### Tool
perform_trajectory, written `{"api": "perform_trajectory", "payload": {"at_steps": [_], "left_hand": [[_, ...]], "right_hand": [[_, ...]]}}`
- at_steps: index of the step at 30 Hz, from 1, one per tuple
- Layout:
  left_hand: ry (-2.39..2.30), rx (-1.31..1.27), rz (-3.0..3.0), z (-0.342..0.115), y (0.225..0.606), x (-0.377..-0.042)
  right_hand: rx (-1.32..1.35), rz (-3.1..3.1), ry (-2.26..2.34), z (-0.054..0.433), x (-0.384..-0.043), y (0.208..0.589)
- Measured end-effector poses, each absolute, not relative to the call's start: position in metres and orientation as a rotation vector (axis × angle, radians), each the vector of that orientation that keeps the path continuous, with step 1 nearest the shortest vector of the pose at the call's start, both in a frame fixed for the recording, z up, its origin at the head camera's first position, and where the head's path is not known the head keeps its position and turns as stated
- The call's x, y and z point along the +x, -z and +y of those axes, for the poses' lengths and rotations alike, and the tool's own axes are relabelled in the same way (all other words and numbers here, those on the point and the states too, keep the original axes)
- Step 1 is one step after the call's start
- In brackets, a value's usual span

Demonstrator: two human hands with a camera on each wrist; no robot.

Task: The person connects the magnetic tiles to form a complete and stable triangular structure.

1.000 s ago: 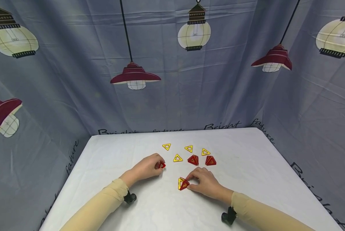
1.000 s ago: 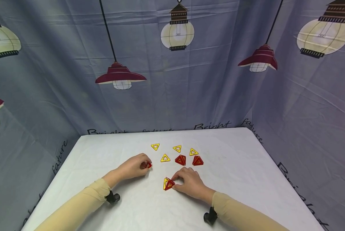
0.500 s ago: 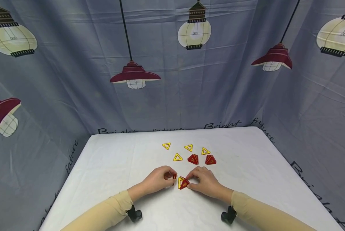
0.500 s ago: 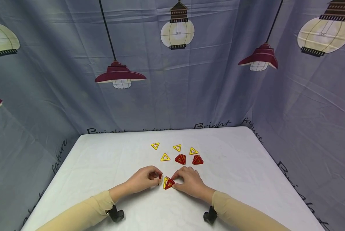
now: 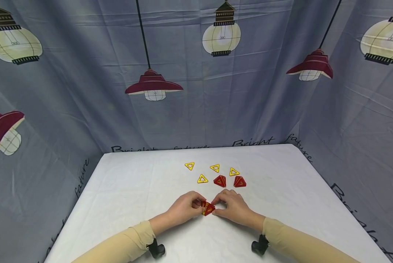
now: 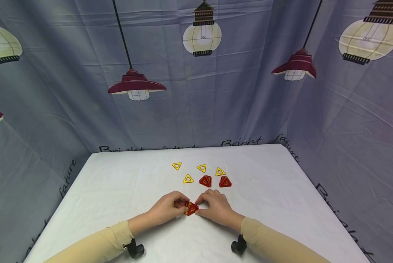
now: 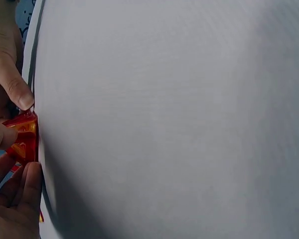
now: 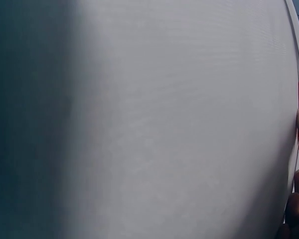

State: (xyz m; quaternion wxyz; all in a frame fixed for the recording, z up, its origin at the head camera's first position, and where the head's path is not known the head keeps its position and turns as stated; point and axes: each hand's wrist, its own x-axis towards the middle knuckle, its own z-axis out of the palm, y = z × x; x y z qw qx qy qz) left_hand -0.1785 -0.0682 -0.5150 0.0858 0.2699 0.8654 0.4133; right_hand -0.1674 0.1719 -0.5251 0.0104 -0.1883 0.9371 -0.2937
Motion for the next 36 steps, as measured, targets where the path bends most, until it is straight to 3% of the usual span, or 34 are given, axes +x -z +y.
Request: {"api": "perform_trajectory", "payload": {"at_steps": [36], "left_hand": [[-1.203,0.815,2.681,-0.0584,0.5135,-0.1726]], "right_hand": [[-0.552,2.976,0.856,0.1649,-0.1661,0.5244]]}}
